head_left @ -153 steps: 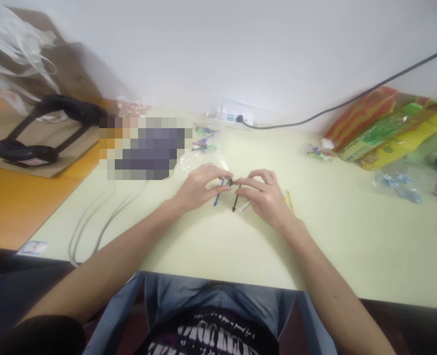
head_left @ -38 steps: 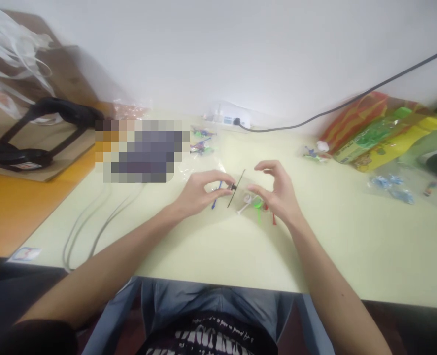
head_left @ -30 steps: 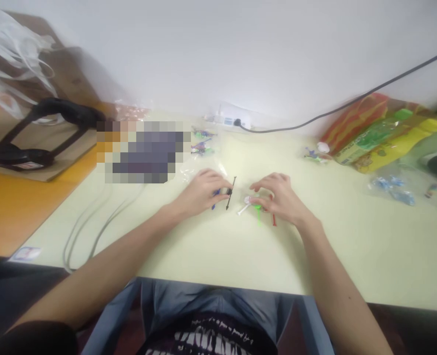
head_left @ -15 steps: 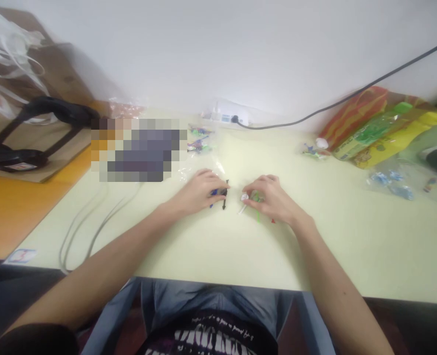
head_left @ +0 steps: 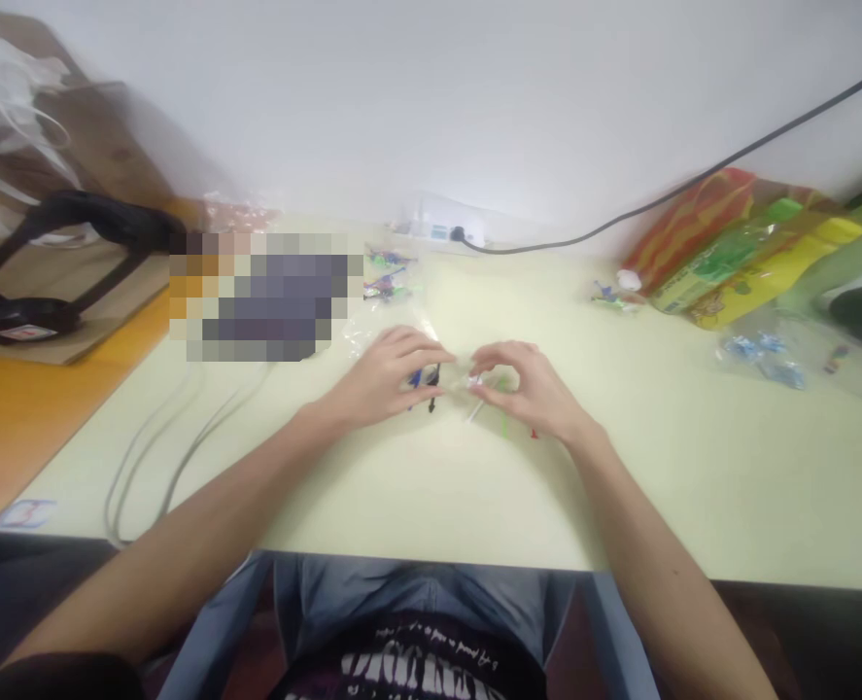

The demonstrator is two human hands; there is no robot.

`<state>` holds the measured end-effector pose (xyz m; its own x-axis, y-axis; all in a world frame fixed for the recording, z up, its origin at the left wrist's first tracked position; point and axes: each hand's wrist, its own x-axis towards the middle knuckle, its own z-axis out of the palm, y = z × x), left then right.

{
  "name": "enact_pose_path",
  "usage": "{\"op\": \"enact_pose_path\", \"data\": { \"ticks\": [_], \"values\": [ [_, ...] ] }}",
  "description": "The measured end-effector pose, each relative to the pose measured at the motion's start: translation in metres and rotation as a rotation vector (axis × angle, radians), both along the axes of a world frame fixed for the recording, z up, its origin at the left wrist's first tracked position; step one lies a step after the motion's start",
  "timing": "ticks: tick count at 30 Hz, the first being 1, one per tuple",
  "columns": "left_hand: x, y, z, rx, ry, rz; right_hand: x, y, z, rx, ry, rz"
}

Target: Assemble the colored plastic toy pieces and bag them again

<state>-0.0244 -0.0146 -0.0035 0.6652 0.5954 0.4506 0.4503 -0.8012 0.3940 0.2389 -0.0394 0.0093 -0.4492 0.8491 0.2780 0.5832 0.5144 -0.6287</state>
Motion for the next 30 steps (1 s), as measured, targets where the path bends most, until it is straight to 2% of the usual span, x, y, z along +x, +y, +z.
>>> {"op": "enact_pose_path", "data": {
  "ticks": [4,10,13,15,18,21,24,30],
  "values": [
    [0.008,-0.007,0.000,0.050,-0.055,0.004,-0.003,-0.004,0.005,-0.092,0.226,-0.062],
    [0.014,-0.007,-0.009,0.091,-0.086,-0.084,-0.014,-0.011,0.006,-0.231,0.276,0.037],
    [0.014,-0.007,-0.010,0.092,-0.107,-0.096,-0.016,-0.010,0.006,-0.233,0.282,0.070],
    [0.013,-0.007,-0.008,0.066,-0.126,-0.065,-0.012,-0.009,0.007,-0.152,0.215,0.069],
    [0.013,-0.008,-0.005,0.033,-0.170,-0.008,-0.003,-0.008,0.008,0.013,-0.061,0.073],
    [0.011,-0.008,-0.003,0.029,-0.210,0.017,0.003,-0.008,0.005,0.058,-0.293,0.155],
    [0.010,-0.007,-0.003,0.016,-0.220,0.039,0.001,-0.009,0.001,0.060,-0.340,0.225],
    [0.010,-0.007,-0.005,-0.002,-0.200,0.050,-0.008,-0.010,-0.002,0.092,-0.330,0.259]
  ]
}}
